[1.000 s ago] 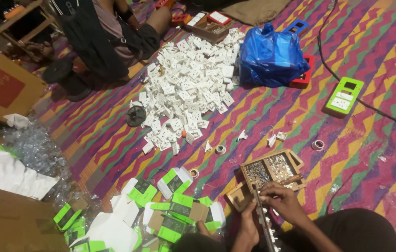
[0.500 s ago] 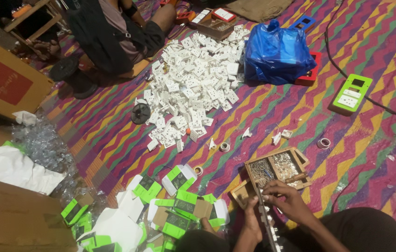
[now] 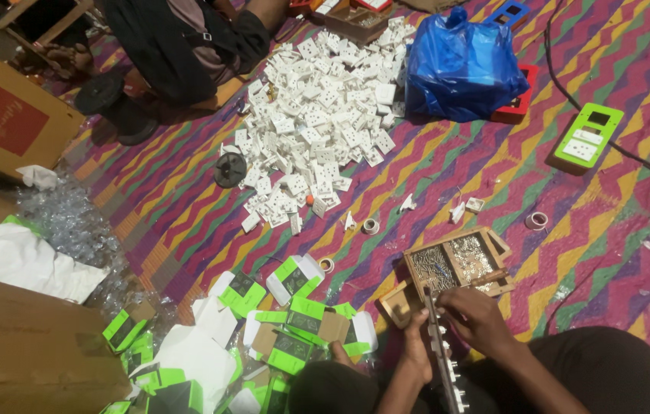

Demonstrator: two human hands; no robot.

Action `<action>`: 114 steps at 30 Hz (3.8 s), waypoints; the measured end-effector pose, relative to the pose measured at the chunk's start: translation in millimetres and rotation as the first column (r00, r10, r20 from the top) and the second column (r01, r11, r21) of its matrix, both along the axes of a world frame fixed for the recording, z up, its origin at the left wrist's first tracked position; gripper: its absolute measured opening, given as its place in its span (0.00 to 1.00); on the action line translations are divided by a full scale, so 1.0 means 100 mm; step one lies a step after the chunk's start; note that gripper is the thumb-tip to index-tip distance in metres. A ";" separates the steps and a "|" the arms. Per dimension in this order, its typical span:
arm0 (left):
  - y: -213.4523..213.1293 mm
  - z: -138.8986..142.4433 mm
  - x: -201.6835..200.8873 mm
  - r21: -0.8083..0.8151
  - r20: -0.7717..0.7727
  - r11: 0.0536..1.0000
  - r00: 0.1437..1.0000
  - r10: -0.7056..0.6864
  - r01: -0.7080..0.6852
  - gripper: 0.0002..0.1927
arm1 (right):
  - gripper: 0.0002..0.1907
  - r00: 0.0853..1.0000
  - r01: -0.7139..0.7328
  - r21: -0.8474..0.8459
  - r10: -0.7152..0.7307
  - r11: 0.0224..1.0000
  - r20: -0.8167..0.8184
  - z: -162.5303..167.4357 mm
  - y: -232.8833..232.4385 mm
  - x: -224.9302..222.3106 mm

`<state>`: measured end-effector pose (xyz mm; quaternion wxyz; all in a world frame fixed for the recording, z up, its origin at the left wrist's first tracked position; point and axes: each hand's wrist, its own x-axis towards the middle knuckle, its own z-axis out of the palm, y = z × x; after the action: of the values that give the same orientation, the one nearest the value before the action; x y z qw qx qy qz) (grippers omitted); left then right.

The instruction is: The person sits on a colorful mat and assembles small white electrical components into a purple strip. They repeatedly pick up components, align them, and press them into place. The workspace includes scattered parts, packaging, and a wooden box of fasteners.

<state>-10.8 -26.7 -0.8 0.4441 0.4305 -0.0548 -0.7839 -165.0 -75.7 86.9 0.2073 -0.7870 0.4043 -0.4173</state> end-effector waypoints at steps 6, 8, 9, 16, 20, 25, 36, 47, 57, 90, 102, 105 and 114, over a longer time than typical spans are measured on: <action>0.00 -0.01 0.03 0.042 0.015 0.998 0.999 0.042 -0.042 0.26 | 0.07 0.957 -0.157 0.212 0.095 0.965 0.275 -0.03 0.02 0.00; 0.00 -0.02 0.03 0.043 -0.007 0.999 1.000 0.028 -0.027 0.27 | 0.09 0.945 -0.174 0.301 0.073 0.938 0.319 -0.07 0.03 -0.01; 0.00 -0.03 0.02 0.055 -0.002 0.998 1.000 0.024 -0.024 0.26 | 0.09 0.939 -0.180 0.344 0.056 0.922 0.340 -0.08 0.03 -0.02; 0.06 -0.05 0.02 0.036 -0.023 0.998 0.998 0.055 -0.054 0.24 | 0.09 0.947 -0.151 0.414 0.011 0.898 0.322 -0.09 0.05 -0.02; 0.07 -0.03 0.02 0.045 0.032 0.998 0.998 0.052 -0.054 0.23 | 0.10 0.960 -0.108 0.406 -0.011 0.907 0.281 0.00 0.10 -0.01; 0.11 0.02 0.01 0.009 -0.042 0.999 0.998 0.052 -0.051 0.21 | 0.09 0.952 -0.161 0.330 0.057 0.930 0.302 0.09 0.11 -0.01; 0.24 -0.13 0.04 -0.084 -0.232 0.995 0.972 0.033 -0.054 0.22 | 0.10 0.959 -0.196 0.350 0.104 0.916 0.264 0.10 0.15 -0.09; 0.27 0.09 0.00 0.020 -0.136 0.999 0.990 0.028 -0.026 0.20 | 0.08 0.947 -0.186 0.297 0.090 0.937 0.310 0.19 0.23 -0.02; 0.32 0.15 -0.05 -0.003 -0.096 1.000 0.995 -0.003 0.003 0.23 | 0.07 0.951 -0.171 0.428 0.036 0.887 0.306 0.15 0.23 -0.13; 0.35 0.25 -0.07 -0.004 -0.078 1.000 0.997 0.004 -0.004 0.22 | 0.07 0.935 -0.270 0.443 0.123 0.855 0.333 0.20 0.19 -0.17; 0.40 0.10 -0.04 -0.069 -0.115 0.998 0.993 -0.001 -0.007 0.22 | 0.04 0.962 -0.119 0.391 0.008 0.913 0.273 0.14 0.21 -0.10; 0.40 0.10 -0.06 -0.034 -0.101 0.999 0.995 0.010 -0.014 0.22 | 0.08 0.951 -0.234 0.284 0.158 0.930 0.266 0.12 0.20 -0.10; 0.35 0.20 -0.04 0.001 -0.059 1.000 0.998 0.024 -0.024 0.25 | 0.09 0.969 -0.181 0.238 0.131 0.954 0.212 0.12 0.27 -0.05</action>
<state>-14.9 8.4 19.0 0.4549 0.4081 -0.0362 -0.7907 -170.0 -48.7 99.3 0.3778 -0.7390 0.3689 -0.4183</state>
